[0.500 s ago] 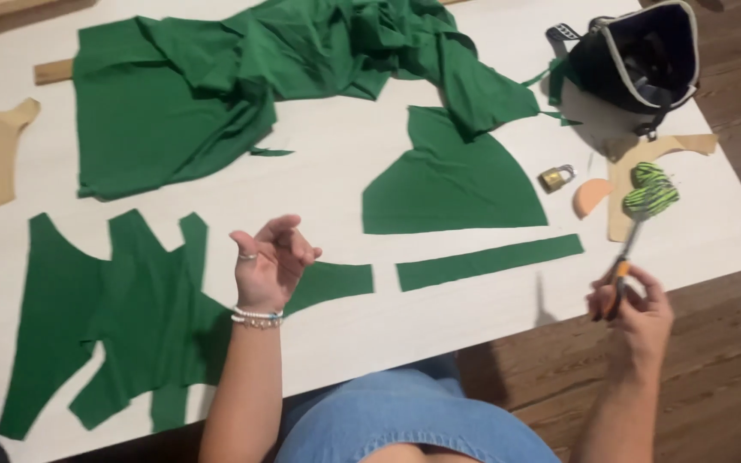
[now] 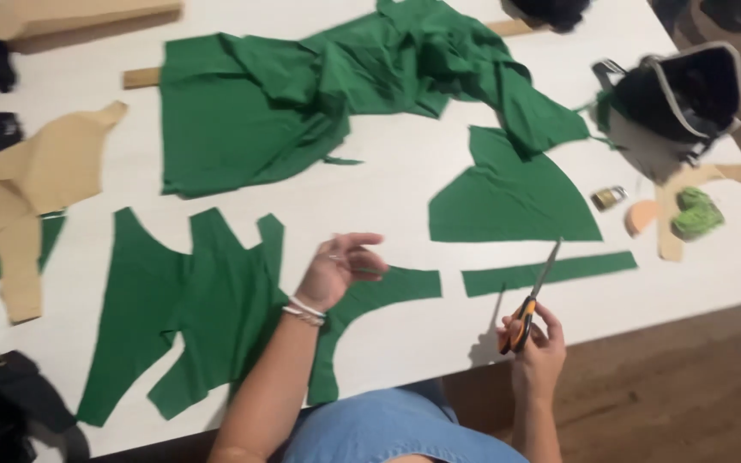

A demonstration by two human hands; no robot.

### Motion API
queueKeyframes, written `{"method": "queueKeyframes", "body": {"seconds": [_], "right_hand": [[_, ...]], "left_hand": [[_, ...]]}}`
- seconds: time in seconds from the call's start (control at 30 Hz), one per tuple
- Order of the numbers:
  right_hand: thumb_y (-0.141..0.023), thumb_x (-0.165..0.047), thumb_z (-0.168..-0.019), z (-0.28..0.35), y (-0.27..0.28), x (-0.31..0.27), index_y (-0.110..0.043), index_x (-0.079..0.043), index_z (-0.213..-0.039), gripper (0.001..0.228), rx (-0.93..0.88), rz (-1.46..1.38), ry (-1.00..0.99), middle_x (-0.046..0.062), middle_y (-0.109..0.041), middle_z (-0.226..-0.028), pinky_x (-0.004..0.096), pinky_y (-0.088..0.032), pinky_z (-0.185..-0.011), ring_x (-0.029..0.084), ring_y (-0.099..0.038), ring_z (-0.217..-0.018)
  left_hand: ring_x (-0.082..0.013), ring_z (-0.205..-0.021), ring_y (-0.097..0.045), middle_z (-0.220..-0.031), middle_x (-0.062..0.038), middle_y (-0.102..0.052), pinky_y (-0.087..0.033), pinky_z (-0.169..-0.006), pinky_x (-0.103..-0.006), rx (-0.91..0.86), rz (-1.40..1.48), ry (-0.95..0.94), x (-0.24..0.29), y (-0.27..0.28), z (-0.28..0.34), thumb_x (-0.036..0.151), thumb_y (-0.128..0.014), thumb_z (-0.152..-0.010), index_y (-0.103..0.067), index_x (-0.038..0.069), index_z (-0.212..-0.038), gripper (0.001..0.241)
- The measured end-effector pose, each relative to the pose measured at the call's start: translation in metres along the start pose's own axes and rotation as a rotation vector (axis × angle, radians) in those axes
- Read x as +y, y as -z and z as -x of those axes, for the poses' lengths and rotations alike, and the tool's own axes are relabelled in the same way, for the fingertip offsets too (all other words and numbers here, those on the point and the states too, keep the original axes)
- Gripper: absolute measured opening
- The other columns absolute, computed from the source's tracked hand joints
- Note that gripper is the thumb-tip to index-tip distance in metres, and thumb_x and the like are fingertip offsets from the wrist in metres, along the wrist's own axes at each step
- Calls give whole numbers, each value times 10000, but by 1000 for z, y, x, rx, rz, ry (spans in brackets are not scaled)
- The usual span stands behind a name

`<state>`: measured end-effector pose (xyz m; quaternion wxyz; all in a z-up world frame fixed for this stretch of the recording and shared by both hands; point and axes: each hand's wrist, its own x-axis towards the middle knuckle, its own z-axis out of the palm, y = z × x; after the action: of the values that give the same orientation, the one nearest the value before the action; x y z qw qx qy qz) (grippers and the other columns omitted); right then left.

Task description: The person uses orange-handled scissors to cut a large piece of green fabric on a white table. They cut a long strip from the fabric, then trim the strip into smaller pieces. The person also rearranges the cut fabric pieces on the table.

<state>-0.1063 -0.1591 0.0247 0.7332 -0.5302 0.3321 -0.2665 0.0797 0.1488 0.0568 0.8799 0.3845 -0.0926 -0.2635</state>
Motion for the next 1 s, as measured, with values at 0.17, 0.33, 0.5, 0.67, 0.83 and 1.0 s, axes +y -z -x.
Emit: {"method": "queueKeyframes", "body": {"seconds": [0.17,0.33,0.5,0.67,0.83,1.0], "right_hand": [[-747,-27,-908,13,-23,20,-510,-141,-1429,584,-17,-106,-35,196,-662,-976,374,-645,-685,262,-718,-793],[-753,-8,-880,7,-13,16,-592,-116,-1342,501,-69,-166,-99,234,-669,-995,392,-651,-708,300,-727,-831],[-781,-25,-853,5,-10,20,-627,-88,-1295,473,-121,-112,-104,232,-663,-882,376,-612,-517,295,-711,-704],[-826,-47,-819,-1,7,41,-632,-38,-1298,517,-125,-80,-64,245,-667,-953,394,-608,-506,310,-728,-789],[-813,-44,-847,-4,7,53,-610,-25,-1322,517,-80,-126,49,253,-678,-965,380,-608,-531,299,-723,-758],[-766,22,-900,10,-17,47,-546,-67,-1331,492,60,-129,222,226,-690,-898,404,-586,-506,263,-698,-622]], "left_hand": [[-288,-1160,-707,-1146,-126,-774,-547,-1023,-434,12,-902,-10,40,-49,-10,257,-716,-938,-720,171,-1297,369],[-458,-1491,-328,-1652,-144,-337,-337,-1177,-622,-276,-1645,-430,33,-29,-35,486,-637,-955,-425,279,-1571,684],[-448,-1524,-290,-1673,-91,-332,-314,-1155,-680,-365,-1821,-761,44,-54,-40,394,-663,-934,-480,280,-1539,642],[-378,-1578,-264,-1713,-65,-274,-268,-1215,-646,-244,-1737,-1030,23,-77,-53,560,-562,-972,-307,180,-1641,810],[-310,-1576,-314,-1659,-110,-388,-212,-1319,-447,134,-1226,-1114,75,-126,-78,351,-669,-1023,-421,90,-1585,667],[-266,-1533,-401,-1455,34,-580,-39,-1320,-569,117,-1049,-1099,32,-180,-59,373,-701,-967,-694,252,-1197,260]]}}
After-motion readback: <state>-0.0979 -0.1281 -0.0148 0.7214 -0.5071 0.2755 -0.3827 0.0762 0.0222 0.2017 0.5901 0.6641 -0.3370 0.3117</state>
